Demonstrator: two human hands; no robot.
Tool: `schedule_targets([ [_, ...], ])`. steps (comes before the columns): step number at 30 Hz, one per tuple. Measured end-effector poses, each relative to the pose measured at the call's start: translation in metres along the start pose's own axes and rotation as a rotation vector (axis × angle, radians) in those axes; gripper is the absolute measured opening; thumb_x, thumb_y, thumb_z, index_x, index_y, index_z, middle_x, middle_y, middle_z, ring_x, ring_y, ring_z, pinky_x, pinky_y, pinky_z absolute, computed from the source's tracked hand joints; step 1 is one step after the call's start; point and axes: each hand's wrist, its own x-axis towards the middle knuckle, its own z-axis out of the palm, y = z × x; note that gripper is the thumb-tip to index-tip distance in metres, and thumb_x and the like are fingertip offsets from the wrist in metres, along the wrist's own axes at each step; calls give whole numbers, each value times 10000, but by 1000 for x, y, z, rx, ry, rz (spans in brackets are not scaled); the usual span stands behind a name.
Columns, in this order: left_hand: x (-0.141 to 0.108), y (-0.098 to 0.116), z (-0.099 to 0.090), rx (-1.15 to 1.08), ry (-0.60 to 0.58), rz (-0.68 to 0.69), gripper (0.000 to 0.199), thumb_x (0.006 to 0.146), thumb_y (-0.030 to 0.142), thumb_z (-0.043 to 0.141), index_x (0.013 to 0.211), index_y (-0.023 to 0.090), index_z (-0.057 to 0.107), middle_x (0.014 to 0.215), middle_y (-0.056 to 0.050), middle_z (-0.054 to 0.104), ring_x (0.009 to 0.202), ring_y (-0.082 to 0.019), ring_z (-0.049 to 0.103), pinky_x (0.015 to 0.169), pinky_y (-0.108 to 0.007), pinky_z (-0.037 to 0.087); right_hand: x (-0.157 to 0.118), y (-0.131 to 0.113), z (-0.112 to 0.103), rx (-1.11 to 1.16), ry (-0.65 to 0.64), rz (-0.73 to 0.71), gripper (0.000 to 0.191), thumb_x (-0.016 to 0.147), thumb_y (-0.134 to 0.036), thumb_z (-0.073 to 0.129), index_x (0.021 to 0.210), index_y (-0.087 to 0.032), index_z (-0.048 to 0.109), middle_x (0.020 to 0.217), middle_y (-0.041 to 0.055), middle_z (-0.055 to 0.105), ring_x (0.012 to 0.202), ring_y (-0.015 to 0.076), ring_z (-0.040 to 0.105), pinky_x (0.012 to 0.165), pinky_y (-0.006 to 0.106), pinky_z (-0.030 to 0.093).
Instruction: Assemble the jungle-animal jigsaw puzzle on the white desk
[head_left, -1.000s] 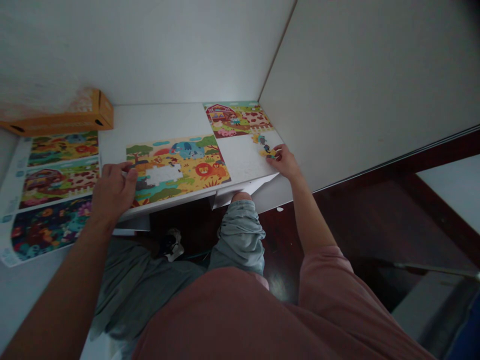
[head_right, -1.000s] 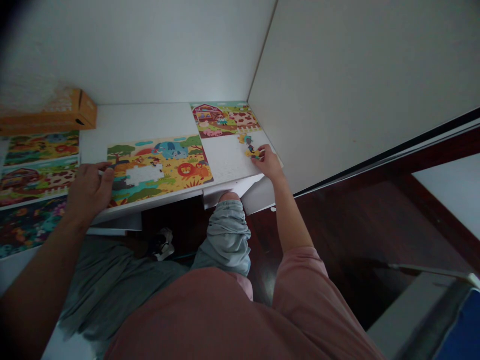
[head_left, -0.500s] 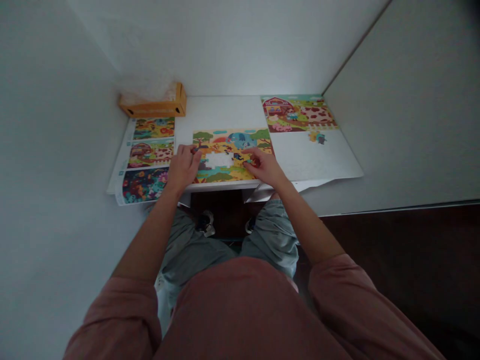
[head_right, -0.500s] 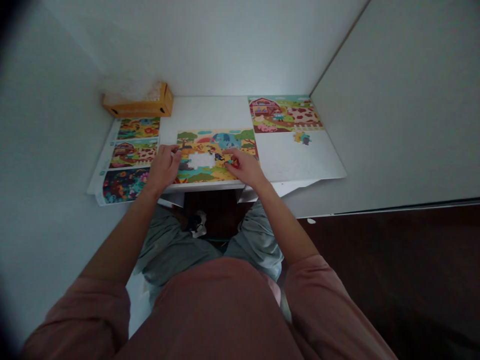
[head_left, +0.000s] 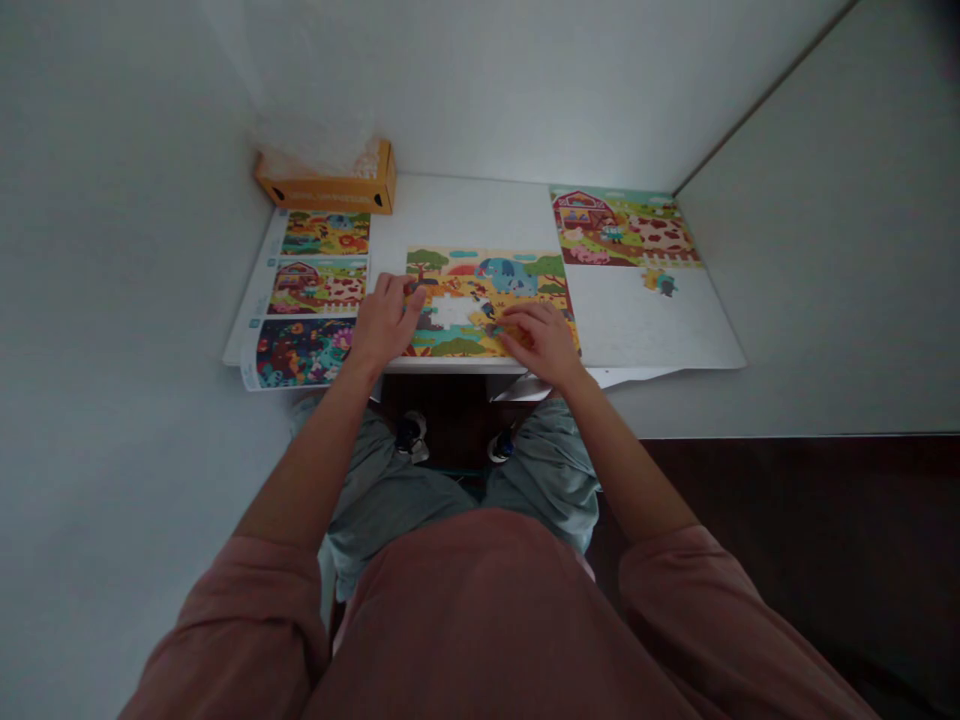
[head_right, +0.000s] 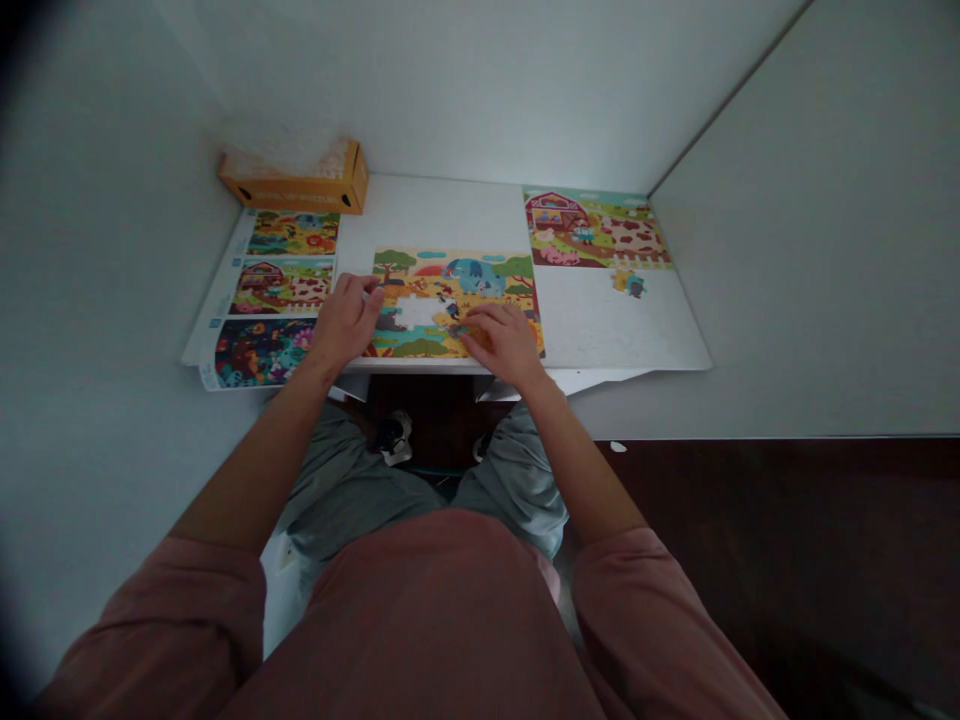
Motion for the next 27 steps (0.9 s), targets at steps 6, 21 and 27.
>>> schedule_targets([
  [6,1,-3,4,-86,42,-26,379,786,444,175,1045,239,360,1016,-45,371,929,-180,341,803,-344,216,-14,-16,11,-37,-1,10,374,754,-400,324,1118,-315,328,1106,-34,371,1019,191,298,845,382,235],
  [21,2,-8,8,-44,80,3,390,792,429,193,1031,185,381,1010,-70,352,893,-156,349,777,-332,230,-6,-49,22,-119,22,94,511,724,-501,293,1183,-305,182,1211,-32,211,1103,210,142,880,434,130],
  [27,1,-9,9,-53,71,3,408,794,432,180,1042,170,371,1016,-72,341,908,-150,338,788,-329,216,-3,-50,25,-116,13,121,531,715,-516,292,1185,-297,179,1214,-23,204,1091,231,161,868,448,135],
])
